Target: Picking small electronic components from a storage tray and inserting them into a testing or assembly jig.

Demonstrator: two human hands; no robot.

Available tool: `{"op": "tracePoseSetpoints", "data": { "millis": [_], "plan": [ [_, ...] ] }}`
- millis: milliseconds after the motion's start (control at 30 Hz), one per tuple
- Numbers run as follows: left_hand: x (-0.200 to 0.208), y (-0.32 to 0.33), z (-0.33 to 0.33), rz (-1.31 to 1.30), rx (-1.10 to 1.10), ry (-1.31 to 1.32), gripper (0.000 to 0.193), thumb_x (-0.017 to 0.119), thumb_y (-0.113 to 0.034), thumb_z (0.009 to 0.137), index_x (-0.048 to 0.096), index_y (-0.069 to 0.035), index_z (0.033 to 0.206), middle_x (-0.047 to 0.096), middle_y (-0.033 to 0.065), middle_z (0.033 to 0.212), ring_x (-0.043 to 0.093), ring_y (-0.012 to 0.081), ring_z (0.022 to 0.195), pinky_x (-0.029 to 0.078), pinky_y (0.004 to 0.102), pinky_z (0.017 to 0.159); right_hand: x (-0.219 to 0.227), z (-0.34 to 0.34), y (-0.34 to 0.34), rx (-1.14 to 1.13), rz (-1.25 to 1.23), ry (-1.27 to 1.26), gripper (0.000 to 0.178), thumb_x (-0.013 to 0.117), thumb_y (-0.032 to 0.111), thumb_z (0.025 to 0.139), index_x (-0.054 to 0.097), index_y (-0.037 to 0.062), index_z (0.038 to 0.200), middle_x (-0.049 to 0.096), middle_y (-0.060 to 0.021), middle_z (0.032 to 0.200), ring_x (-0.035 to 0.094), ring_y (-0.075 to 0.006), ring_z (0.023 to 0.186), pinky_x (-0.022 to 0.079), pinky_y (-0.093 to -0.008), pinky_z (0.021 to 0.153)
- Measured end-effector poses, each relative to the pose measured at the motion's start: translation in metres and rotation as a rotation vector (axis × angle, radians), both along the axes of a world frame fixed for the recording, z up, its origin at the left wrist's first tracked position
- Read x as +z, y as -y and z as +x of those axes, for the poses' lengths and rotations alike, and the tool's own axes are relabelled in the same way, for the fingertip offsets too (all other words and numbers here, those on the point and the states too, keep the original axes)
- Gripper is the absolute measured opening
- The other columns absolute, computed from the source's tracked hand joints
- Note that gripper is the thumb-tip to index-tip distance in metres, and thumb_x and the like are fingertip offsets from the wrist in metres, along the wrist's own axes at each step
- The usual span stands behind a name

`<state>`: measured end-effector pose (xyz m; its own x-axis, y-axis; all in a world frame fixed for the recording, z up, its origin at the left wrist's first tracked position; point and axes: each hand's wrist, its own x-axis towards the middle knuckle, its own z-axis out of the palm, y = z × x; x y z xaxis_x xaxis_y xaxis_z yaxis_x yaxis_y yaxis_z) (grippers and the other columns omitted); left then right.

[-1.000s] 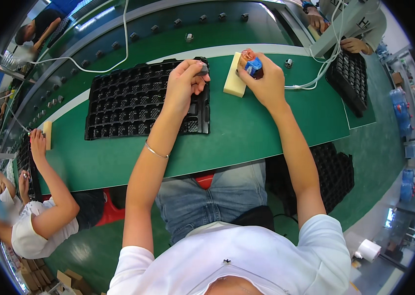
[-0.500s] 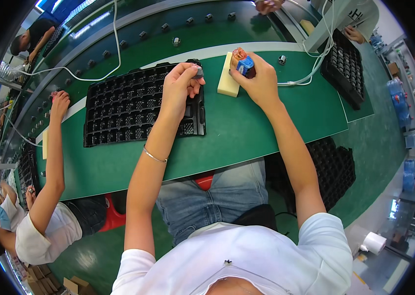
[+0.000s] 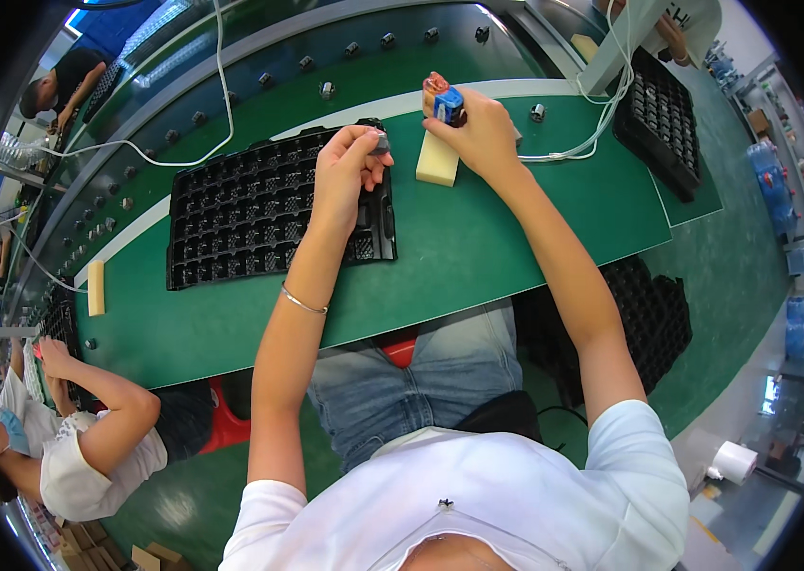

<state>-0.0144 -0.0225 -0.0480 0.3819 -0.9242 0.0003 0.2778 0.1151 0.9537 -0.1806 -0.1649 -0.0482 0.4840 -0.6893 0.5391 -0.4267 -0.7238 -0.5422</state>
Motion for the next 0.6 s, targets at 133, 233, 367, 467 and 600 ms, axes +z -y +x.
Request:
{"op": "tracePoseSetpoints", "data": {
  "millis": [133, 233, 367, 467, 600],
  "plan": [
    [-0.003, 0.0, 0.002, -0.001, -0.02, -0.01, 0.016, 0.059, -0.021, 0.1, 0.064, -0.006, 0.1, 0.068, 0.0037, 0.078, 0.055, 0.006, 0.059, 0.04, 0.0194, 0.051, 0.001, 0.008, 0.011, -0.053, -0.139, 0.032, 0.039, 0.082, 0.033, 0.077, 0.07, 0.0028, 0.1, 0.069, -0.0101, 0.081, 0.066, -0.0227, 0.068, 0.052, -0.035, 0.065],
    [0.0, -0.001, 0.002, 0.005, -0.015, -0.005, 0.016, 0.058, -0.022, 0.1, 0.064, -0.006, 0.101, 0.068, 0.0038, 0.078, 0.055, 0.0064, 0.059, 0.04, 0.0198, 0.052, 0.01, -0.007, 0.018, 0.095, 0.346, 0.446, 0.034, 0.077, 0.03, 0.088, 0.068, 0.0015, 0.104, 0.068, -0.0014, 0.084, 0.065, -0.0103, 0.07, 0.051, -0.0245, 0.06],
    [0.0, -0.004, 0.005, 0.012, -0.012, 0.016, 0.016, 0.058, -0.022, 0.1, 0.064, -0.008, 0.1, 0.067, 0.0032, 0.077, 0.055, 0.0056, 0.059, 0.04, 0.0193, 0.052, 0.026, -0.027, -0.012, 0.135, 0.449, 0.377, 0.034, 0.078, 0.03, 0.087, 0.066, 0.0014, 0.099, 0.065, -0.0012, 0.078, 0.06, -0.0088, 0.064, 0.048, -0.0233, 0.056],
    [0.003, -0.003, 0.002, 0.008, -0.002, 0.017, 0.015, 0.06, -0.021, 0.098, 0.064, -0.006, 0.099, 0.067, 0.0037, 0.076, 0.054, 0.0054, 0.057, 0.039, 0.0189, 0.05, 0.022, -0.034, -0.017, 0.053, 0.234, 0.048, 0.034, 0.078, 0.03, 0.086, 0.063, 0.0005, 0.092, 0.062, -0.0031, 0.074, 0.053, -0.009, 0.06, 0.044, -0.0266, 0.055],
    [0.003, -0.001, -0.001, 0.018, 0.014, -0.005, 0.015, 0.061, -0.019, 0.097, 0.064, -0.004, 0.097, 0.066, 0.0043, 0.075, 0.053, 0.0053, 0.055, 0.038, 0.0187, 0.048, 0.021, -0.031, -0.022, -0.02, 0.079, -0.016, 0.038, 0.081, 0.031, 0.078, 0.062, 0.0001, 0.089, 0.055, -0.0059, 0.068, 0.049, -0.0134, 0.058, 0.042, -0.0303, 0.056]
  ]
}}
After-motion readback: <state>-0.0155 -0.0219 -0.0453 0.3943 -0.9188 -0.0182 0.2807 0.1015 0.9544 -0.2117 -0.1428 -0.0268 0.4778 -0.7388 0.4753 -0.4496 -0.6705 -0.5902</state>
